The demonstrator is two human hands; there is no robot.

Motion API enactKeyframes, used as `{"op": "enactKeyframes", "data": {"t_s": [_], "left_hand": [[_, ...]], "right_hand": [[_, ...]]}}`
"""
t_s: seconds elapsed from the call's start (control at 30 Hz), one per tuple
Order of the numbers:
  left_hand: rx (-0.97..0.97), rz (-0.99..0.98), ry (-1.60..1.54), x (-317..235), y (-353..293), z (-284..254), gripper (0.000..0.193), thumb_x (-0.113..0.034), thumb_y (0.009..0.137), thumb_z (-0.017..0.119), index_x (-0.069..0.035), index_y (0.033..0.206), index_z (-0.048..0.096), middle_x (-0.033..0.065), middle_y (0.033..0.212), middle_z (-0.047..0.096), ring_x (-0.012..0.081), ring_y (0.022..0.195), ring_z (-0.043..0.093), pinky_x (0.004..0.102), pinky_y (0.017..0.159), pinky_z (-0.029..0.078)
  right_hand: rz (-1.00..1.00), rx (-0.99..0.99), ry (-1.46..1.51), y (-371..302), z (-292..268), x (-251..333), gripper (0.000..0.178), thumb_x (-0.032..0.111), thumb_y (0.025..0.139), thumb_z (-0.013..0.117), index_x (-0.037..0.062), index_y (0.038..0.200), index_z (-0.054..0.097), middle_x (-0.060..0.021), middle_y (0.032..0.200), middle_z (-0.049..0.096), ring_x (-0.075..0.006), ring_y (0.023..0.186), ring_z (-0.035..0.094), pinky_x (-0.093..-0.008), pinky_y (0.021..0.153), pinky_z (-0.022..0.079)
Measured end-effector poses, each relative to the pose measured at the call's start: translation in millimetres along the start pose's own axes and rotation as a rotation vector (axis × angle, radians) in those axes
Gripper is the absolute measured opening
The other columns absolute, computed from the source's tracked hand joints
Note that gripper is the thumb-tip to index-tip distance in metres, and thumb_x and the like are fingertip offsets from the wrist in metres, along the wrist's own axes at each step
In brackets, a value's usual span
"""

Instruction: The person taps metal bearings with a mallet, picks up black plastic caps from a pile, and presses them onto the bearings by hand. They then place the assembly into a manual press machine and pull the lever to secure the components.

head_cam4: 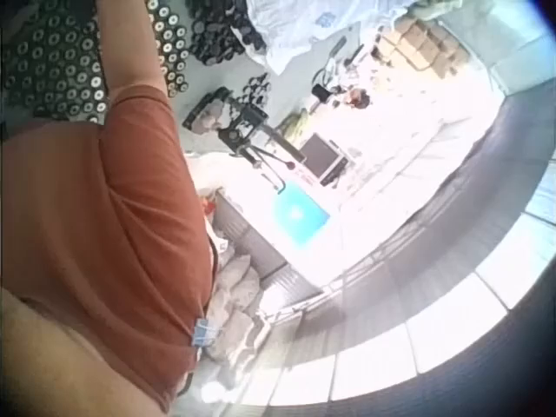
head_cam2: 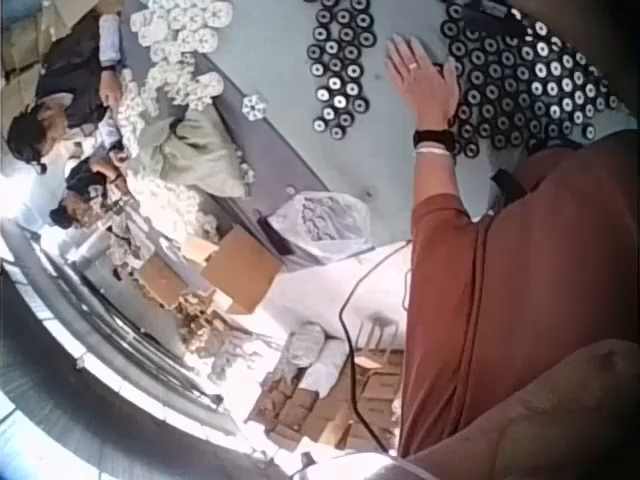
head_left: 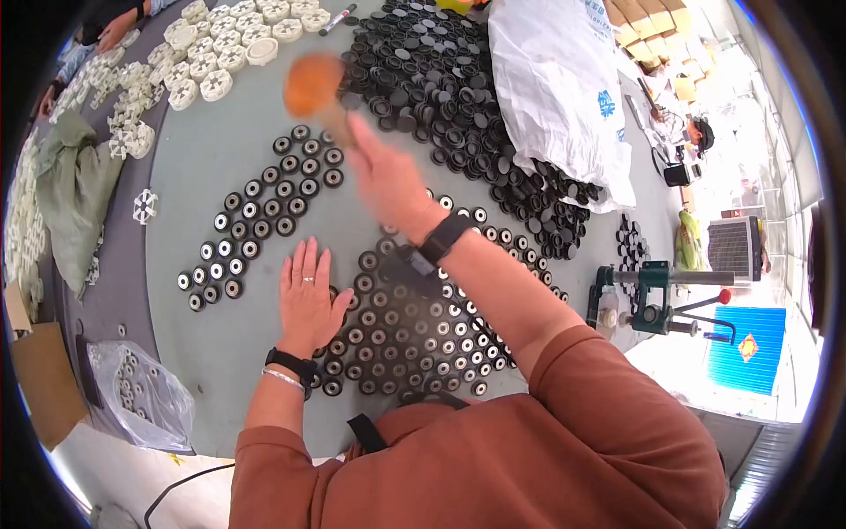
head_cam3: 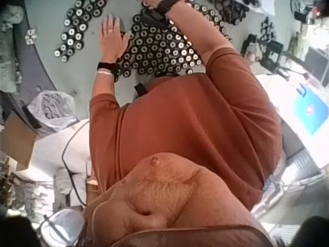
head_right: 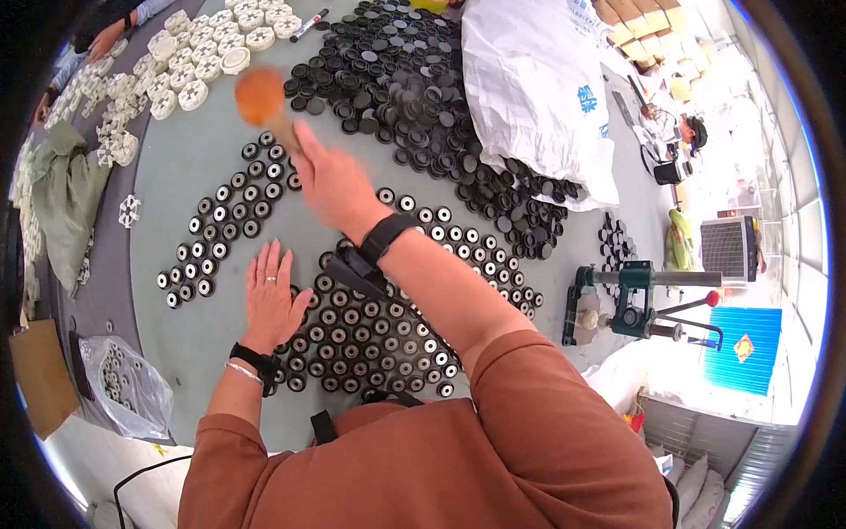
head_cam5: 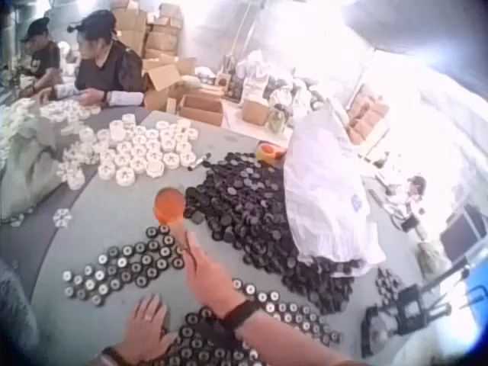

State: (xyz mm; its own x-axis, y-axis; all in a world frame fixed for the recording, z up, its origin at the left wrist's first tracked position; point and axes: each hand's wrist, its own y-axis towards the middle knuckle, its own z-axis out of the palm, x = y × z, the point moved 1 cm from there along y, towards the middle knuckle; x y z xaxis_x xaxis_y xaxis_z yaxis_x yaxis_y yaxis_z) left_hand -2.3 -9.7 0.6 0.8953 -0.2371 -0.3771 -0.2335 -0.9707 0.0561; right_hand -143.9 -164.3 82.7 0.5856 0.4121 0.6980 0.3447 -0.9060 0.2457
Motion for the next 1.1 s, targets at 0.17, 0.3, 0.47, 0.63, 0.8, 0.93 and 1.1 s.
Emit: {"op": "enactKeyframes", "data": {"t_s": [0.17, 0.3, 0.47, 0.63, 0.8, 0.93, 1.1], "left_hand": [[-0.003, -0.007, -0.031, -1.6, -2.3, -4.8, 0.064, -0.041, 0.084, 0.047, 0.000, 0.131, 0.034, 0.0188, 0.142, 0.024, 0.0335, 0.132, 0.019, 0.0465, 0.108, 0.013], [-0.004, -0.005, -0.054, 0.0, 1.0, -4.9, 0.065, -0.039, 0.081, 0.051, 0.000, 0.130, 0.034, 0.0188, 0.142, 0.024, 0.0334, 0.132, 0.019, 0.0468, 0.108, 0.013], [0.000, -0.011, -0.058, -3.1, 0.2, -5.8, 0.067, -0.039, 0.079, 0.054, 0.001, 0.130, 0.034, 0.0187, 0.142, 0.023, 0.0335, 0.132, 0.019, 0.0468, 0.108, 0.013], [0.009, -0.018, -0.062, -2.3, -0.6, -5.2, 0.068, -0.040, 0.080, 0.053, 0.001, 0.130, 0.033, 0.0188, 0.141, 0.024, 0.0339, 0.132, 0.019, 0.0467, 0.108, 0.012], [-0.005, -0.002, -0.043, -8.1, 6.9, -6.8, 0.065, -0.036, 0.082, 0.052, 0.004, 0.130, 0.032, 0.0212, 0.140, 0.025, 0.0370, 0.130, 0.021, 0.0469, 0.107, 0.016], [-0.078, -0.036, -0.406, -24.7, 56.5, -4.9, 0.062, -0.028, 0.086, 0.052, 0.010, 0.129, 0.027, 0.0277, 0.139, 0.021, 0.0434, 0.126, 0.024, 0.0473, 0.103, 0.022], [-0.223, -0.155, -0.334, -17.6, 105.9, 21.9, 0.067, -0.025, 0.084, 0.055, 0.014, 0.128, 0.024, 0.0327, 0.136, 0.021, 0.0452, 0.125, 0.024, 0.0464, 0.103, 0.024]], "right_hand": [[0.137, 0.243, -0.098, 18.1, 1.0, -16.6, 0.039, 0.020, 0.089, 0.044, 0.0112, 0.126, 0.037, -0.0244, 0.075, 0.059, -0.0432, 0.072, 0.056, -0.0490, 0.064, 0.044], [0.045, 0.070, -0.047, 41.8, -7.0, 5.4, 0.038, 0.020, 0.089, 0.044, 0.0106, 0.126, 0.038, -0.0239, 0.071, 0.059, -0.0436, 0.068, 0.056, -0.0492, 0.062, 0.044], [-0.020, 0.059, -0.063, 38.2, 16.4, 2.2, 0.036, 0.019, 0.089, 0.044, 0.0098, 0.123, 0.038, -0.0235, 0.070, 0.059, -0.0434, 0.067, 0.056, -0.0506, 0.061, 0.043], [0.019, 0.207, -0.197, 61.4, 25.7, -20.6, 0.036, 0.020, 0.088, 0.044, 0.0104, 0.123, 0.039, -0.0228, 0.072, 0.060, -0.0421, 0.068, 0.057, -0.0494, 0.061, 0.044], [-0.061, 0.371, -0.359, 85.2, 9.8, -2.2, 0.031, 0.020, 0.088, 0.043, 0.0073, 0.116, 0.041, -0.0211, 0.081, 0.062, -0.0380, 0.075, 0.060, -0.0472, 0.066, 0.046], [-0.062, 0.511, -0.428, 88.9, 11.9, -22.4, 0.044, 0.022, 0.087, 0.042, 0.0135, 0.130, 0.037, -0.0158, 0.088, 0.064, -0.0344, 0.081, 0.061, -0.0413, 0.071, 0.048], [-0.132, 0.487, -0.347, 78.0, -4.8, -40.1, 0.040, 0.027, 0.090, 0.043, 0.0185, 0.129, 0.040, -0.0174, 0.083, 0.063, -0.0371, 0.075, 0.059, -0.0437, 0.068, 0.046]]}}
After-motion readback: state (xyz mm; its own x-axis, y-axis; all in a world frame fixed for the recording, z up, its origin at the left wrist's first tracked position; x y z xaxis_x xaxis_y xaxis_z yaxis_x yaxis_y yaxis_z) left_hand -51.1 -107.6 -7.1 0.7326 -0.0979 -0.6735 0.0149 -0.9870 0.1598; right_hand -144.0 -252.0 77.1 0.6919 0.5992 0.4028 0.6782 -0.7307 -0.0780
